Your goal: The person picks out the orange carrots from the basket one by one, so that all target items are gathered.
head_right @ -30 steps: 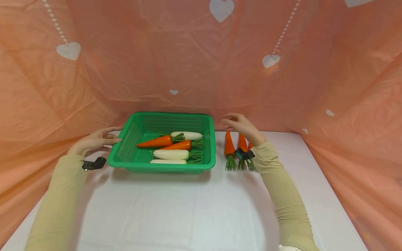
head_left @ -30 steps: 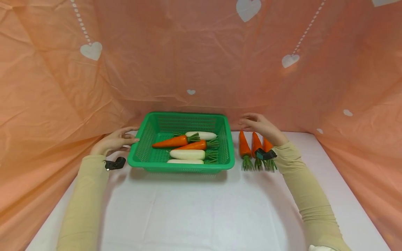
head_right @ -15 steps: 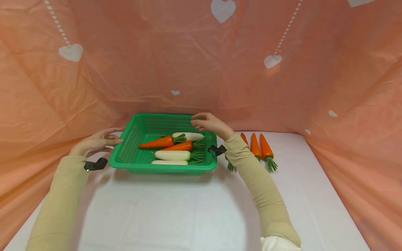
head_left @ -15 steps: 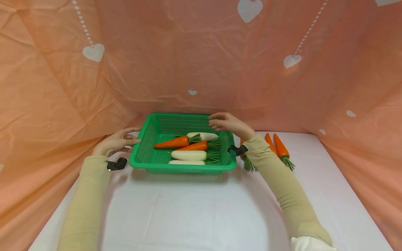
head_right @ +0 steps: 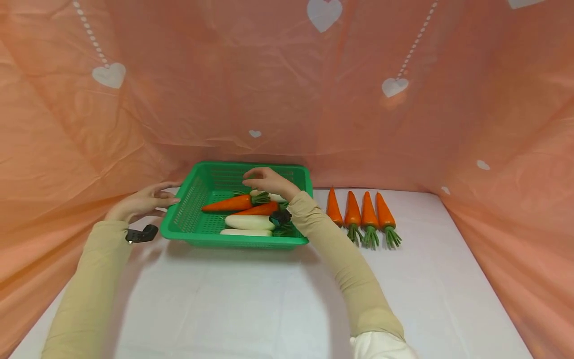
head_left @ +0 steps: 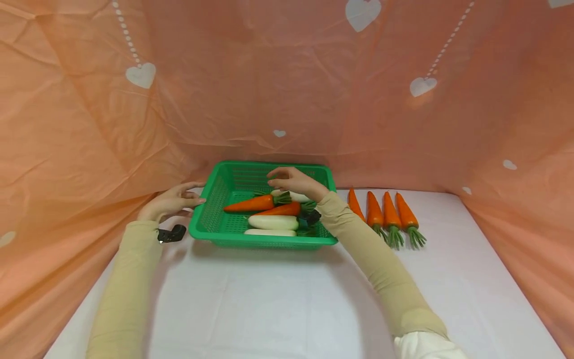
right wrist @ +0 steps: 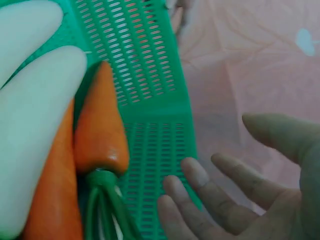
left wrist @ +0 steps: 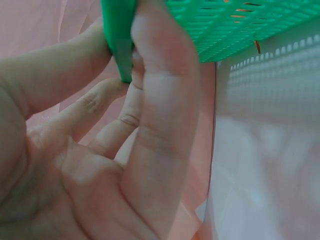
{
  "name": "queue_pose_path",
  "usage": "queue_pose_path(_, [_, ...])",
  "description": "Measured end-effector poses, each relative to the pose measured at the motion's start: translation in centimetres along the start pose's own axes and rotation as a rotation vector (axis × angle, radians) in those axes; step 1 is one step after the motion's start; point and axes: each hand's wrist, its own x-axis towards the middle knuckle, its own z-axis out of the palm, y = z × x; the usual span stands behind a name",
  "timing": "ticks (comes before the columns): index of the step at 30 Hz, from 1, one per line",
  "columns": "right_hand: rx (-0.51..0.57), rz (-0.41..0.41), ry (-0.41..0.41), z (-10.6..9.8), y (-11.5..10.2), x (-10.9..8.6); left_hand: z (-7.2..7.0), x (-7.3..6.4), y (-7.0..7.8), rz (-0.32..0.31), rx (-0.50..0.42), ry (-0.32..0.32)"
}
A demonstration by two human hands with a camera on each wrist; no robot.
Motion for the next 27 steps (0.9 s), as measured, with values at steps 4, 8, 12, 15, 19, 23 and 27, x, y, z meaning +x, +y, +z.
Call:
queue_pose_path(4, [-0.068,-0.029,-0.043,0.8,0.7,0.8,0.1,0.2,0.0,0.0,-0.003,-0.008])
queue_pose_path(8, [-0.152,-0.081,-0.091,1.2,1.1,1.5,0.1,0.3,0.0,0.007,-0.006,-0.014])
queue_pose_path(12, [-0.274,-0.111,-0.131,1.5,1.2,1.9,0.0,0.4,0.0,0.001,-0.008,-0.008])
queue_pose_path(15, [-0.332,-0.121,-0.153,1.7,1.0,2.0,-0.2,0.4,0.0,-0.004,-0.006,-0.009])
queue_pose_path(19, [-0.374,-0.147,-0.165,2.1,1.0,2.2,-0.3,0.3,0.1,-0.006,-0.002,-0.007])
queue_pose_path(23, [-0.438,-0.158,-0.172,2.3,1.6,2.7,-0.2,0.3,0.0,-0.004,-0.01,-0.006])
queue_pose_path(27, [-0.505,-0.152,-0.188,2.6,1.8,3.0,-0.2,0.3,-0.2,-0.008,-0.02,-0.01])
